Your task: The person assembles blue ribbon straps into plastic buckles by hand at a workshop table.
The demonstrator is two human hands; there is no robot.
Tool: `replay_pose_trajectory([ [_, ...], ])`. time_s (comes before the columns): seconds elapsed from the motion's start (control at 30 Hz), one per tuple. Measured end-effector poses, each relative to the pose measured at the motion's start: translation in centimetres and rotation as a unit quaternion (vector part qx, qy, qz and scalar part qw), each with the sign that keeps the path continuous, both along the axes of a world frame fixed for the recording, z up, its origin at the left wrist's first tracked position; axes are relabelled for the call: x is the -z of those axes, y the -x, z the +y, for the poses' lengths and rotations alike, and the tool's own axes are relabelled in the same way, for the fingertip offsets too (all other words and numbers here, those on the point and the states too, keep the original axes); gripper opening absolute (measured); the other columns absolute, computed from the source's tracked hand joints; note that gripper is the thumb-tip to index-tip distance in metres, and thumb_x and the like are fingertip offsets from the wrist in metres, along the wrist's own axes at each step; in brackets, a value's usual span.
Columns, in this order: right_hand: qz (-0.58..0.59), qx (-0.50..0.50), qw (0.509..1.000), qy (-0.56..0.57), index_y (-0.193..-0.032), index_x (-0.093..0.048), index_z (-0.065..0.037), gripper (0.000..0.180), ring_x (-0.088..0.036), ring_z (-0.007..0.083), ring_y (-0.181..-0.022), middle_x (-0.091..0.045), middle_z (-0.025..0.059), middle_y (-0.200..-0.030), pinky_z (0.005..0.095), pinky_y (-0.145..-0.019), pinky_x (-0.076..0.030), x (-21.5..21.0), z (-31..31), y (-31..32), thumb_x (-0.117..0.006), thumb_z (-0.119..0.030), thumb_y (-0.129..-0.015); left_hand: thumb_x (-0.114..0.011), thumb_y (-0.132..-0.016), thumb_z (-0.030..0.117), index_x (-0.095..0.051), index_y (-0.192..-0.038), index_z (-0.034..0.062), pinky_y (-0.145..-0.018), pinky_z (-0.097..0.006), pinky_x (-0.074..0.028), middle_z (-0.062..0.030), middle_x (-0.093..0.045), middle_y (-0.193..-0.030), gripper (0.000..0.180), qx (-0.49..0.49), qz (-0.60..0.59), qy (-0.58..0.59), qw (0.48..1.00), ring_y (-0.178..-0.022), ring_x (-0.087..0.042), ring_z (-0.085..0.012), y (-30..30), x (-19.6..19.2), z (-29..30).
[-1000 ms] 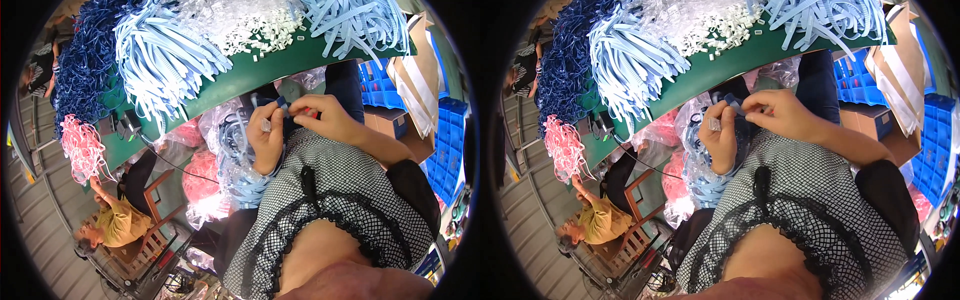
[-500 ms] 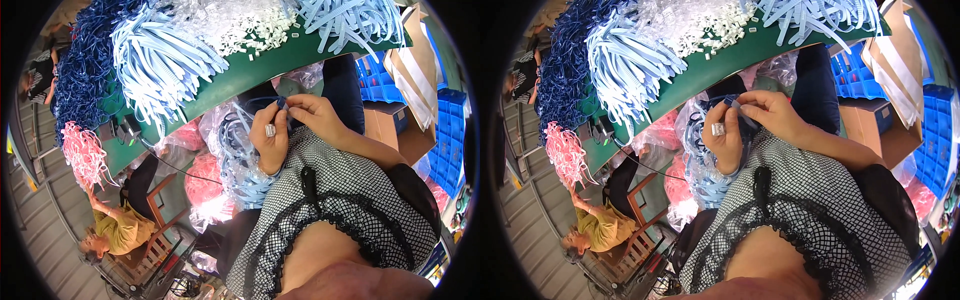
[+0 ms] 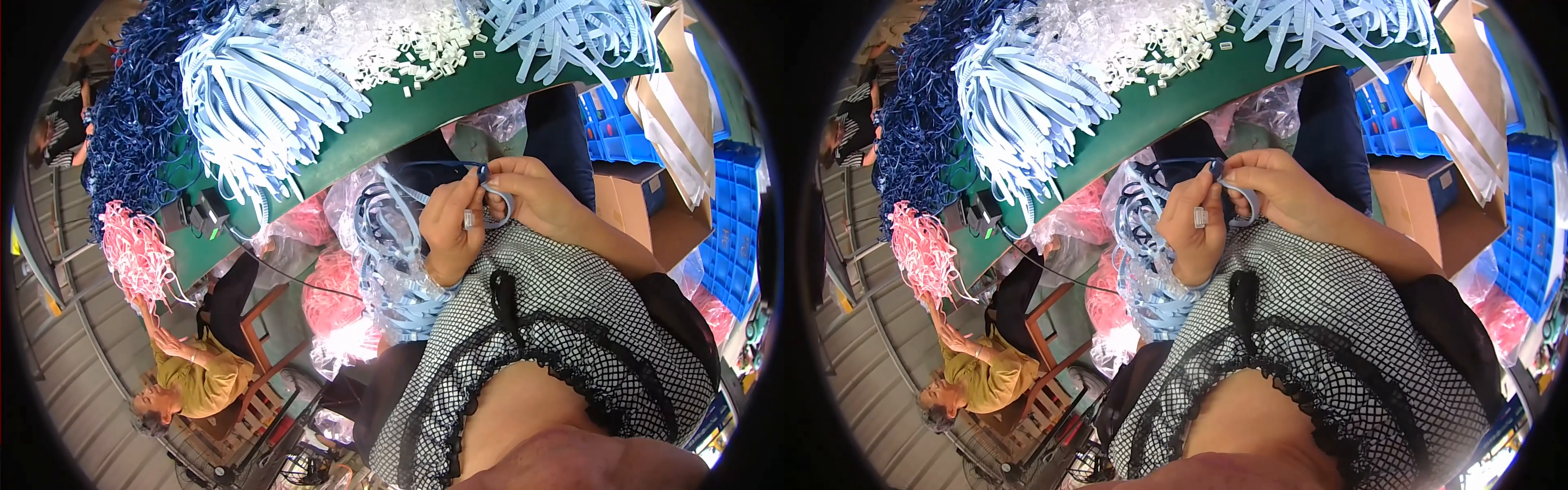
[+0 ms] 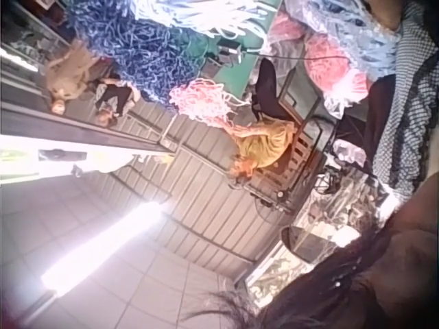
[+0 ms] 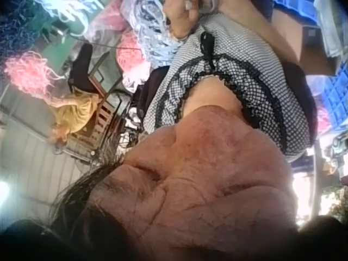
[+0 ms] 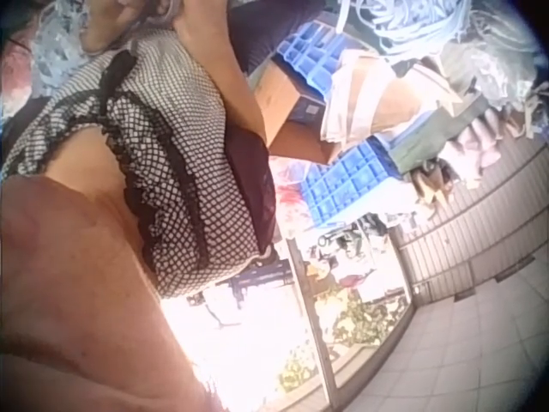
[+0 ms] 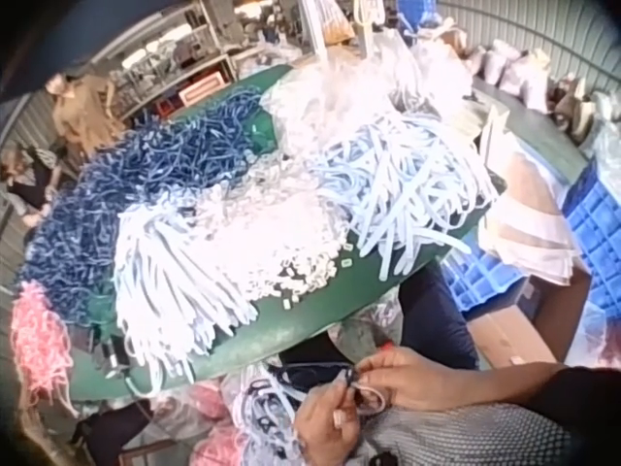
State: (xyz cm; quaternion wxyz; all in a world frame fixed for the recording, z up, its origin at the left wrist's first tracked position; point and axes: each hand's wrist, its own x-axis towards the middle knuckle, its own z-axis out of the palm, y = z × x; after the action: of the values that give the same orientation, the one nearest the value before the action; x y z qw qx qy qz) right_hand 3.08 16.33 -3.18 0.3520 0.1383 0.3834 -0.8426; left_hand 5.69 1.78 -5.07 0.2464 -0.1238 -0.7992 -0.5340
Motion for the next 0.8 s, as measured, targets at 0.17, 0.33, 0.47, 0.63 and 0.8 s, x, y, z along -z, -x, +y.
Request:
replay_pose_trajectory([
  [0.17, 0.034, -0.042, 0.998, -0.021, -0.098, -0.057, 0.006, 0.02, -0.052, 0.0094, -0.063, -0.056, 0.0041, -0.075, 0.0231, -0.057, -0.044, -1.2, 0.4, 0.2, -0.055, -0.009, -0.086, -0.061, -0.077, -0.007, -0.061, -0.102, -0.0032, -0.057, -0.027, -0.047, -0.0141, -0.062, -0.077, 0.026, -0.011, -0.016, 0.017, 1.0, -0.064, -0.06, -0.021, -0.1, 0.0, -0.3],
  [0.33, 0.031, -0.021, 0.998, -0.049, -0.098, -0.057, 0.006, 0.02, -0.053, 0.0097, -0.064, -0.056, 0.0044, -0.075, 0.0231, -0.058, -0.045, -0.8, 0.5, 0.0, -0.055, -0.01, -0.086, -0.061, -0.075, -0.008, -0.06, -0.103, -0.004, -0.057, -0.028, -0.047, -0.0146, -0.062, -0.077, 0.028, 0.018, 0.006, 0.019, 1.0, -0.064, -0.06, -0.0218, -0.1, 0.1, -0.3],
  [0.47, 0.025, 0.006, 0.999, -0.037, -0.099, -0.056, 0.007, 0.02, -0.054, 0.0099, -0.065, -0.057, 0.0053, -0.076, 0.0232, -0.057, -0.045, -0.8, 0.4, -0.1, -0.055, -0.009, -0.086, -0.062, -0.073, -0.007, -0.061, -0.102, -0.0039, -0.055, -0.029, -0.046, -0.0137, -0.06, -0.074, 0.029, 0.032, 0.009, 0.038, 0.999, -0.061, -0.057, -0.0228, -0.3, 0.6, -0.5],
  [0.63, 0.091, -0.044, 0.995, -0.005, -0.099, -0.057, 0.006, 0.018, -0.055, 0.0093, -0.068, -0.059, 0.0051, -0.081, 0.0218, -0.06, -0.045, -0.6, 0.9, 0.5, -0.055, -0.007, -0.086, -0.063, -0.073, -0.005, -0.062, -0.1, -0.0035, -0.052, -0.03, -0.043, -0.0122, -0.057, -0.069, 0.028, 0.015, -0.025, 0.022, 0.999, -0.057, -0.054, -0.0224, -0.6, -0.8, -1.0],
  [0.8, 0.277, -0.139, 0.932, -0.187, -0.094, -0.063, 0.002, 0.014, -0.059, 0.008, -0.067, -0.062, 0.0031, -0.079, 0.0188, -0.06, -0.046, -2.3, 2.1, 2.7, -0.06, -0.007, -0.083, -0.063, -0.073, -0.004, -0.063, -0.091, -0.0014, -0.052, -0.028, -0.042, -0.0112, -0.057, -0.068, 0.018, 0.11, -0.11, -0.077, 0.985, -0.056, -0.054, -0.0202, -0.8, -0.8, -1.8],
])
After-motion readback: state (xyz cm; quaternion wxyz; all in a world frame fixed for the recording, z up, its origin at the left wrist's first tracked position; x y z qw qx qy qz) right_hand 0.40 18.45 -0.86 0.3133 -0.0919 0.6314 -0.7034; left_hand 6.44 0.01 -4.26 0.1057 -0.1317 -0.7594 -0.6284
